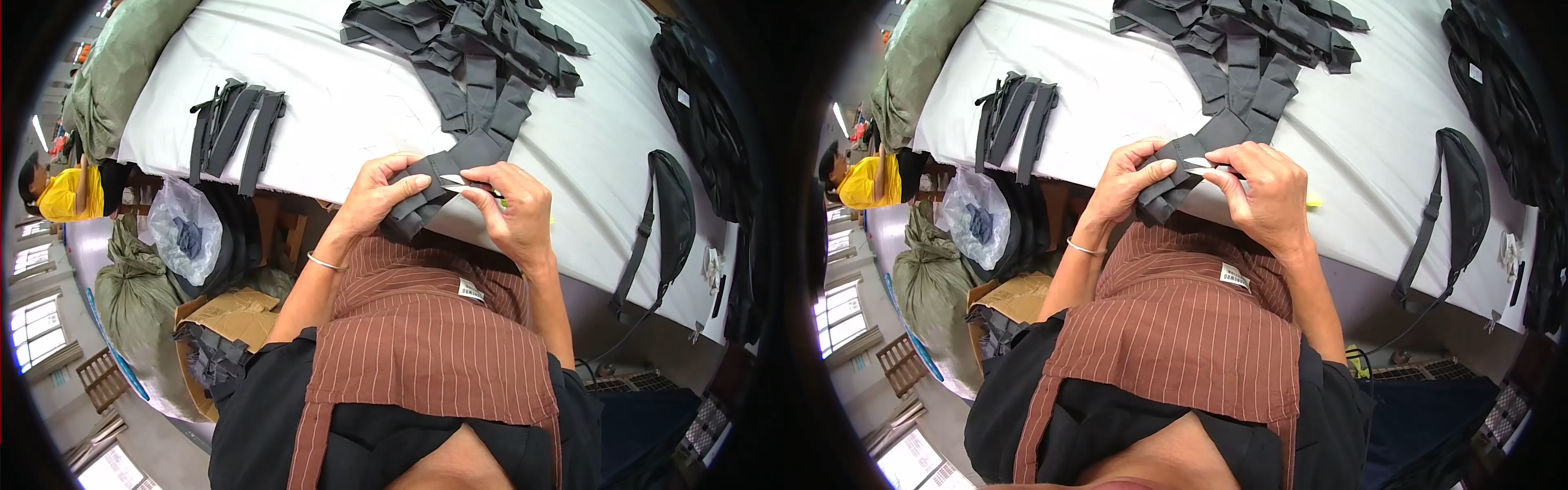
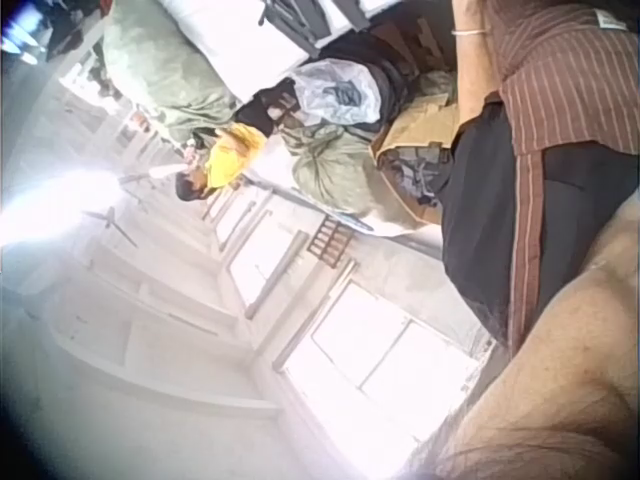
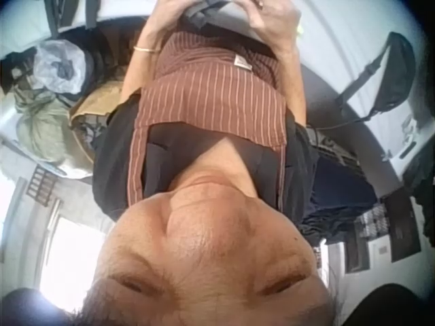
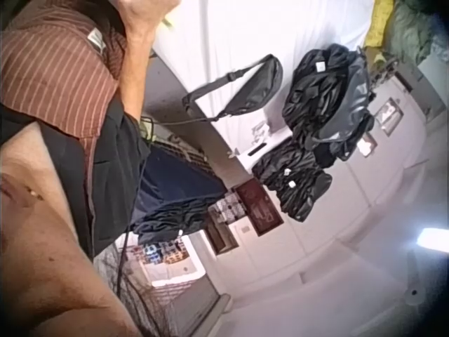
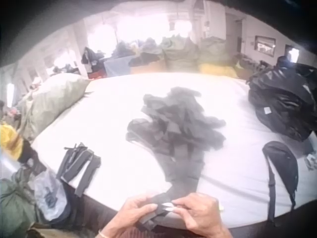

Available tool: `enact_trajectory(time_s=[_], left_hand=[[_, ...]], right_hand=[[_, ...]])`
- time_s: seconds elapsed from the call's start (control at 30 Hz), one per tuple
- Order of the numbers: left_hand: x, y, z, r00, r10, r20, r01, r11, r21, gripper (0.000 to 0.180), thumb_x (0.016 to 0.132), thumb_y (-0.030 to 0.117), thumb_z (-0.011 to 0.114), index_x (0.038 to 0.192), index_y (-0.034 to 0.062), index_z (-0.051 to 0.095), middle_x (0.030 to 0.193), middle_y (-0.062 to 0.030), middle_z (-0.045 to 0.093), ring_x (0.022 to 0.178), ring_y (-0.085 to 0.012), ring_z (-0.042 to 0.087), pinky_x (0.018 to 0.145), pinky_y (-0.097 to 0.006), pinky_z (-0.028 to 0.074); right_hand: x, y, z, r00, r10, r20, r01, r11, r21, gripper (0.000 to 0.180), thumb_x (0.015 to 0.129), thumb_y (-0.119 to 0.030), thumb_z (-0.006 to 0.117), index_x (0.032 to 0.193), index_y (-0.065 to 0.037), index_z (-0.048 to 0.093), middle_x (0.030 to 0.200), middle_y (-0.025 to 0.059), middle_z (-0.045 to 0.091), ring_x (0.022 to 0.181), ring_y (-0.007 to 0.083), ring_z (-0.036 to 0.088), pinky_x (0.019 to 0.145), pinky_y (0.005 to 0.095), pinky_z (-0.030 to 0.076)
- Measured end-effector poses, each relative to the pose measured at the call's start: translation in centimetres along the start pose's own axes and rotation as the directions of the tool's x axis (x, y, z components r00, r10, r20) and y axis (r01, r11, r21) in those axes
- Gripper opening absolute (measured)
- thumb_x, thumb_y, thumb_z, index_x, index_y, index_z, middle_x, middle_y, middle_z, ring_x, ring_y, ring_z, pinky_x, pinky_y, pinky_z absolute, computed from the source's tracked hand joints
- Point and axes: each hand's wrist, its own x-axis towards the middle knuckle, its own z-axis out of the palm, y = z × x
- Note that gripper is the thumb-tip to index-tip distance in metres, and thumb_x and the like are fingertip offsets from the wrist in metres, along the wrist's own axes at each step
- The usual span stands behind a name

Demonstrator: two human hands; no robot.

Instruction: Trimming loose threads from grey fabric components using a small pair of snips.

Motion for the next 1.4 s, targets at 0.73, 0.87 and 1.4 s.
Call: enact_trajectory(time_s=[0.73,0.87,1.4], left_hand=[[0.1,0.5,0.7,0.997,0.067,-0.049,-0.042,0.919,0.392,0.018,0.081,0.013,0.070,0.090,-0.0012,0.066,0.078,0.0011,0.063,0.070,-0.0057,0.057,0.059,-0.023,0.047],[0.0,1.4,1.7,0.950,0.311,0.017,-0.220,0.633,0.742,0.014,0.073,0.010,0.072,0.079,0.0004,0.065,0.071,-0.0094,0.063,0.062,-0.0179,0.060,0.057,-0.029,0.046],[0.7,-0.1,1.5,0.877,0.480,0.030,-0.330,0.554,0.764,0.026,0.065,-0.010,0.067,0.071,0.0010,0.044,0.104,-0.0126,0.061,0.085,-0.0234,0.062,0.071,-0.030,0.050]], right_hand=[[-0.6,-0.1,0.4,0.975,0.222,-0.027,-0.205,0.934,0.293,0.013,0.073,-0.011,0.072,0.082,-0.004,0.067,0.073,0.0052,0.064,0.059,0.0184,0.057,0.057,0.0272,0.044],[0.7,-1.3,1.0,0.972,0.228,-0.064,-0.204,0.943,0.264,0.012,0.074,-0.008,0.070,0.085,-0.005,0.067,0.074,0.0056,0.060,0.063,0.0185,0.057,0.057,0.0268,0.044],[0.8,0.0,3.3,0.912,0.409,0.000,-0.390,0.871,0.300,0.008,0.077,-0.007,0.067,0.077,-0.001,0.063,0.060,0.0088,0.060,0.049,0.0154,0.054,0.049,0.0286,0.041]])
